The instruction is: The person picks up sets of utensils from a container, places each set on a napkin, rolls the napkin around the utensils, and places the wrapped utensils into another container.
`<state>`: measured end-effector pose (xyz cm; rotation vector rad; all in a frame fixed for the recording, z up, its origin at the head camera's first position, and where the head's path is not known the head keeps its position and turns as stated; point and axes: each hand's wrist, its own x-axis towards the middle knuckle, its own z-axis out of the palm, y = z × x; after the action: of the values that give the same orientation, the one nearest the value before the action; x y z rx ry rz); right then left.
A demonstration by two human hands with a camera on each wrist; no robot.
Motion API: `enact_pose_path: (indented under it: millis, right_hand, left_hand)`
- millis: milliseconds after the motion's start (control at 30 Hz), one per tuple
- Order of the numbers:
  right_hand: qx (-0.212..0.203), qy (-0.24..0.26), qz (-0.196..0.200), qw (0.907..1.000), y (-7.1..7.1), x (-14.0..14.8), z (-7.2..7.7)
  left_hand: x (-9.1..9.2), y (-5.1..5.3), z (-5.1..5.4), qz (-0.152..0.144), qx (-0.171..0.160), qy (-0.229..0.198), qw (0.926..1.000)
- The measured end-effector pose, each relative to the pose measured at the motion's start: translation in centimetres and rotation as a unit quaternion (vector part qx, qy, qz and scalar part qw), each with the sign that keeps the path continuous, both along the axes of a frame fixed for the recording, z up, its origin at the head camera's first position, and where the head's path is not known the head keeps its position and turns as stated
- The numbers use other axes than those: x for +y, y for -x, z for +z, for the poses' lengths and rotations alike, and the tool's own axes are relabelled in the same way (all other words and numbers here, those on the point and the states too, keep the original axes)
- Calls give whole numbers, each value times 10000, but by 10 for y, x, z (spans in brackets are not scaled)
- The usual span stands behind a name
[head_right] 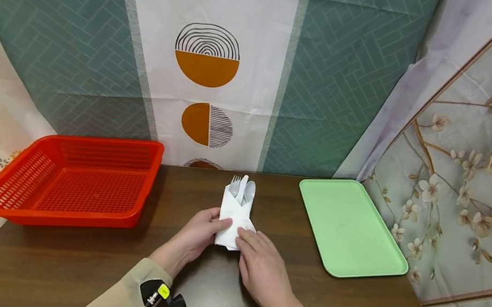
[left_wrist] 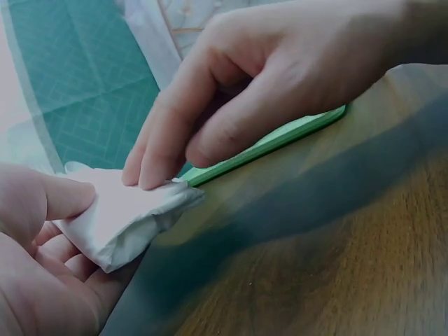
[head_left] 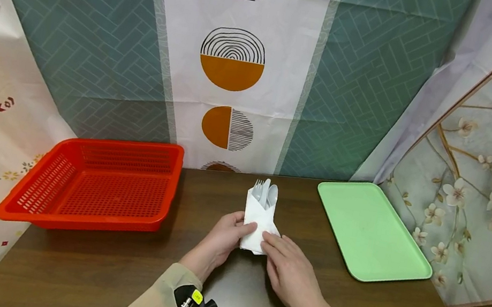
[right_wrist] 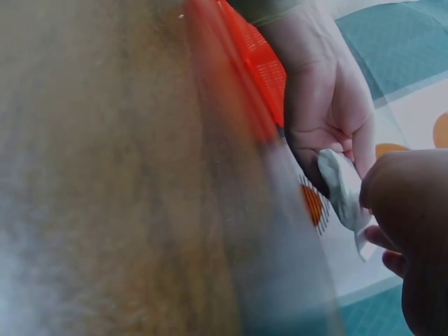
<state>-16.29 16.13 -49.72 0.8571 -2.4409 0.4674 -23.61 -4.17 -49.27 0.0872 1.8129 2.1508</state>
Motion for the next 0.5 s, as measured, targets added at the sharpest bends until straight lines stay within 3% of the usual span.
enact_pose_path:
  millis: [267, 500]
  right_hand:
    - [375, 294, -22, 9989, 10, -7, 11]
    - [381, 537, -289, 9974, 17, -14, 24]
  left_hand:
    - [-7, -2, 0, -42, 112, -287, 9995]
    - [-9, -5, 5, -3, 243, -499, 9985]
